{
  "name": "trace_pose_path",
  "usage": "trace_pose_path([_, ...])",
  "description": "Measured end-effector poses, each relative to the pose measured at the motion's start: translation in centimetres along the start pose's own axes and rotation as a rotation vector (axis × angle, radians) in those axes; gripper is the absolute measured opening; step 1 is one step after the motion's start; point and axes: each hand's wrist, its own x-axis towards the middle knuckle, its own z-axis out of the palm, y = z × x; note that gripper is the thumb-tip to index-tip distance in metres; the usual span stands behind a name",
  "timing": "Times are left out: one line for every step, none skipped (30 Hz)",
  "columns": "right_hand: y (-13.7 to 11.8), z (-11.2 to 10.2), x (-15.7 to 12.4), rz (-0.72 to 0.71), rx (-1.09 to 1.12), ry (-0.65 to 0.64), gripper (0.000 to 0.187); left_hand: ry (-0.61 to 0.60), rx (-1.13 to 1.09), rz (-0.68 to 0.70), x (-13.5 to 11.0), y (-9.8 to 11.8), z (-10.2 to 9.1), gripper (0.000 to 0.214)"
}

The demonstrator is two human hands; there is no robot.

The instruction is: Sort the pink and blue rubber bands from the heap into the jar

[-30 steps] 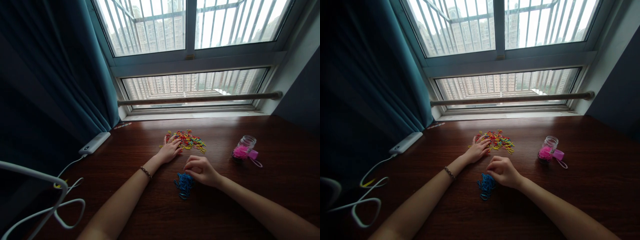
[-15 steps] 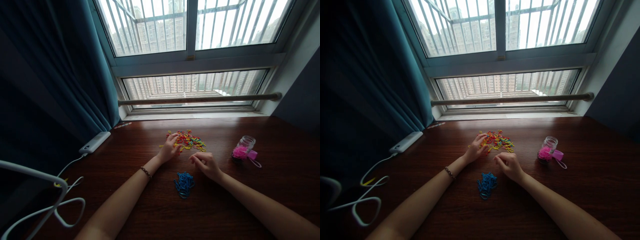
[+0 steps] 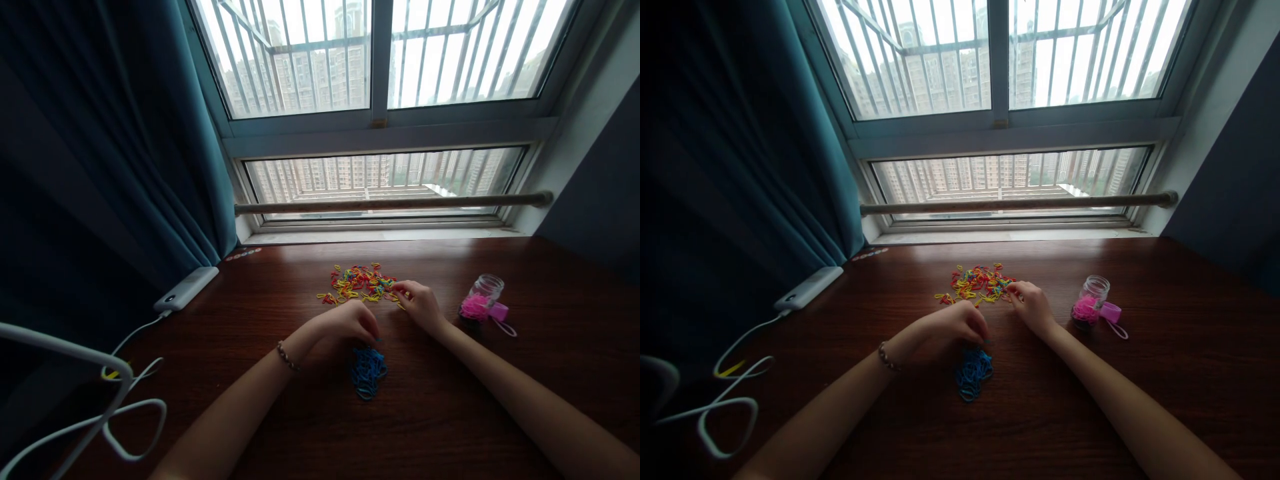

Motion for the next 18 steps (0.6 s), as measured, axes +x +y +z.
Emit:
trace_pose_path([0.1,0.3,0.5,-0.029,-0.035,-0.029,0.015,-0.062,0.013,0.000,-0.1,0.2,0.2,0.020])
trace_pose_path([0.3,0.6,1.1,-0.044,-0.062,-0.051,0.014,-0.104,0.025,0.006,-0.3,0.4,0.3,0.021])
trace_pose_path([0.4,1.1,1.6,-0.047,-0.081,-0.063,0.014,-0.129,0.035,0.013,-0.4,0.6,0.4,0.022])
trace_pose_path([0.6,1.5,2.1,-0.044,-0.100,-0.060,0.015,-0.146,0.041,0.017,-0.4,0.7,0.4,0.023])
trace_pose_path([0.7,2.0,2.6,-0.044,-0.121,-0.046,0.016,-0.157,0.044,0.014,-0.5,0.8,0.4,0.024])
trace_pose_path([0.9,2.5,2.9,-0.050,-0.140,-0.026,0.017,-0.155,0.046,0.007,-0.5,0.7,0.3,0.026])
trace_pose_path([0.9,2.9,3.1,-0.069,-0.157,-0.010,0.019,-0.130,0.056,0.003,-0.5,0.6,0.1,0.028])
trace_pose_path([1.0,3.2,3.2,-0.101,-0.172,-0.005,0.021,-0.072,0.081,0.005,-0.4,0.4,-0.2,0.029])
trace_pose_path([1.0,3.4,3.2,-0.142,-0.184,-0.015,0.023,0.027,0.125,0.014,-0.3,0.1,-0.6,0.030])
trace_pose_path([0.9,3.6,3.0,-0.188,-0.197,-0.038,0.024,0.162,0.188,0.028,-0.2,-0.5,-1.1,0.031])
trace_pose_path([0.8,3.6,2.9,-0.228,-0.213,-0.069,0.025,0.328,0.266,0.041,0.0,-1.1,-1.6,0.031])
trace_pose_path([0.8,3.7,2.7,-0.257,-0.232,-0.098,0.025,0.505,0.348,0.045,0.1,-1.9,-2.1,0.030])
trace_pose_path([0.7,3.7,2.6,-0.272,-0.253,-0.122,0.026,0.672,0.430,0.038,0.2,-2.8,-2.5,0.029])
trace_pose_path([0.7,3.7,2.5,-0.276,-0.272,-0.139,0.026,0.822,0.503,0.017,0.3,-3.8,-3.0,0.028])
trace_pose_path([0.7,3.7,2.4,-0.274,-0.287,-0.155,0.026,0.927,0.562,-0.012,0.4,-4.7,-3.4,0.028])
trace_pose_path([0.8,3.8,2.4,-0.270,-0.298,-0.166,0.026,0.989,0.605,-0.050,0.4,-5.5,-3.6,0.028])
trace_pose_path([0.9,3.9,2.4,-0.267,-0.302,-0.173,0.026,1.015,0.632,-0.091,0.5,-6.3,-3.8,0.030])
trace_pose_path([1.0,4.0,2.4,-0.266,-0.300,-0.179,0.026,1.007,0.648,-0.130,0.7,-6.9,-3.9,0.032])
